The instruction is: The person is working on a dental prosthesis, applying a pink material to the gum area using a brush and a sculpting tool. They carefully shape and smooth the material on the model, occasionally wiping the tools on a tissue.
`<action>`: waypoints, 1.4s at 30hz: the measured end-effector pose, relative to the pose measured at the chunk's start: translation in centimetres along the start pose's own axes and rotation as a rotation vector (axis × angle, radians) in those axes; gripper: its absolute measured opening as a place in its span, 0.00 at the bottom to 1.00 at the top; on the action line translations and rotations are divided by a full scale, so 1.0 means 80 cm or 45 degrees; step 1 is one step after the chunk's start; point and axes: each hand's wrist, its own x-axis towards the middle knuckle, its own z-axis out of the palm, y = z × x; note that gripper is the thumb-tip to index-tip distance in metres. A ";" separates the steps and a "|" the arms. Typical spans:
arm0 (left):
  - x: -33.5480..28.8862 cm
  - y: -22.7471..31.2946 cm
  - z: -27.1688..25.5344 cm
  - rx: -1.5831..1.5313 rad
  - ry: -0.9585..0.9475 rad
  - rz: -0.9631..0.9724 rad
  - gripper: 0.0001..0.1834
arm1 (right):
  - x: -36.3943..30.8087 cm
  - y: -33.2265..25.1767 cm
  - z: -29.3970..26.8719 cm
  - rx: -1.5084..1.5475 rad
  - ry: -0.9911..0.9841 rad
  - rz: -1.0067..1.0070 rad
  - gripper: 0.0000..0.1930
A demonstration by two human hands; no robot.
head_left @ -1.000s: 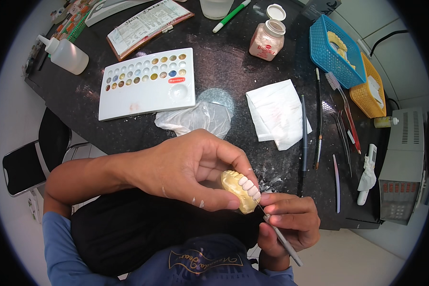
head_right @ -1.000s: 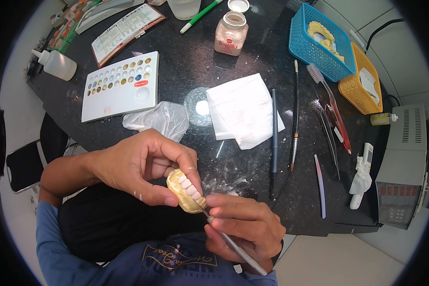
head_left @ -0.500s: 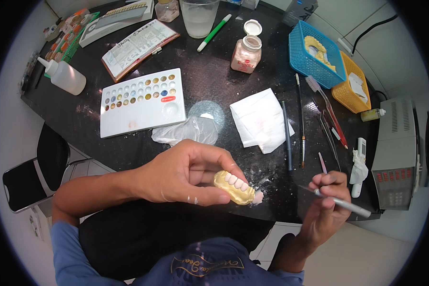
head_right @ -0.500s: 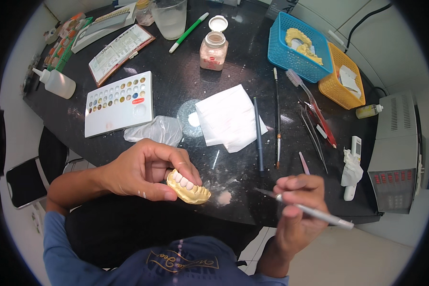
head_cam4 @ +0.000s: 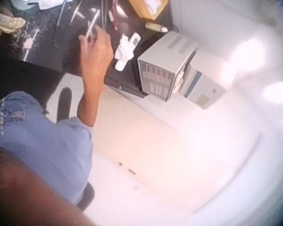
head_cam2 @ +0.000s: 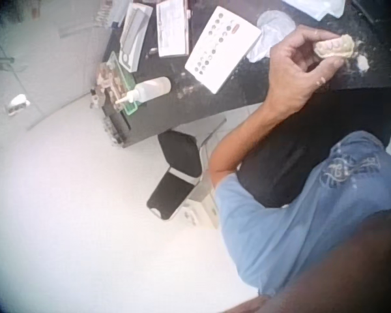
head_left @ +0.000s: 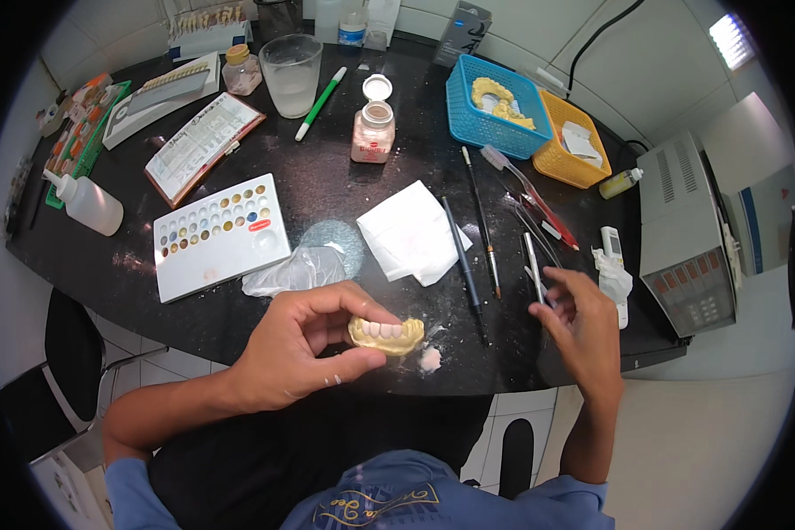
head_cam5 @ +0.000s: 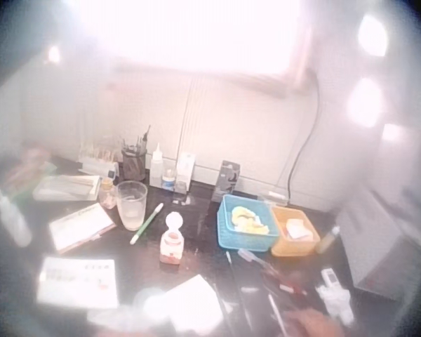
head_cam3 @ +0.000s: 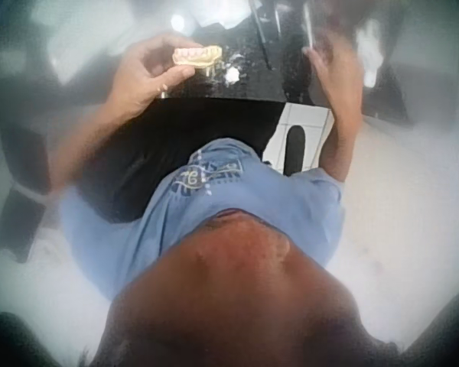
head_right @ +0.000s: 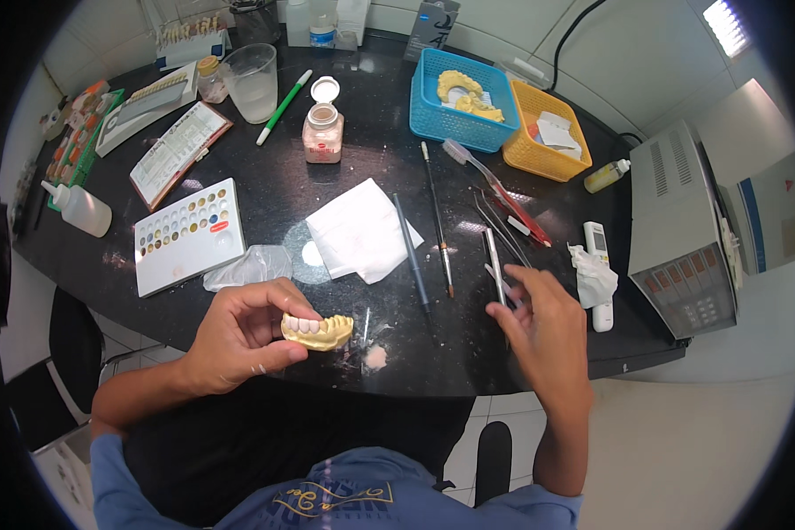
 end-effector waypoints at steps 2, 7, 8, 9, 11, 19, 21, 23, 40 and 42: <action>0.002 -0.003 0.002 -0.013 0.039 0.040 0.15 | 0.010 -0.008 0.009 0.117 0.134 -0.104 0.14; 0.004 -0.007 0.010 -0.095 0.158 0.086 0.14 | 0.064 -0.033 0.034 0.155 0.031 -0.266 0.11; 0.004 -0.012 0.007 -0.071 0.135 0.137 0.15 | 0.075 -0.039 0.035 0.097 -0.028 -0.268 0.12; 0.004 -0.016 0.003 -0.048 0.112 0.189 0.15 | 0.083 -0.038 0.038 0.061 -0.046 -0.256 0.14; 0.005 -0.020 0.002 -0.092 0.111 0.224 0.15 | 0.098 -0.033 0.049 0.000 -0.102 -0.250 0.17; -0.001 -0.013 0.008 -0.215 0.243 0.221 0.14 | 0.040 -0.060 0.008 0.789 0.167 -0.119 0.08; 0.000 -0.014 0.008 -0.223 0.252 0.219 0.15 | -0.008 -0.075 0.004 1.052 0.115 -0.346 0.07; 0.000 -0.013 0.010 -0.209 0.262 0.223 0.15 | -0.031 -0.090 0.010 1.082 -0.101 -0.696 0.09; -0.003 -0.014 0.011 -0.165 0.272 0.238 0.15 | -0.045 -0.134 0.081 0.895 -0.062 -1.133 0.13; -0.007 -0.014 0.004 -0.158 0.233 0.244 0.16 | -0.043 -0.120 0.070 1.057 -0.031 -1.123 0.14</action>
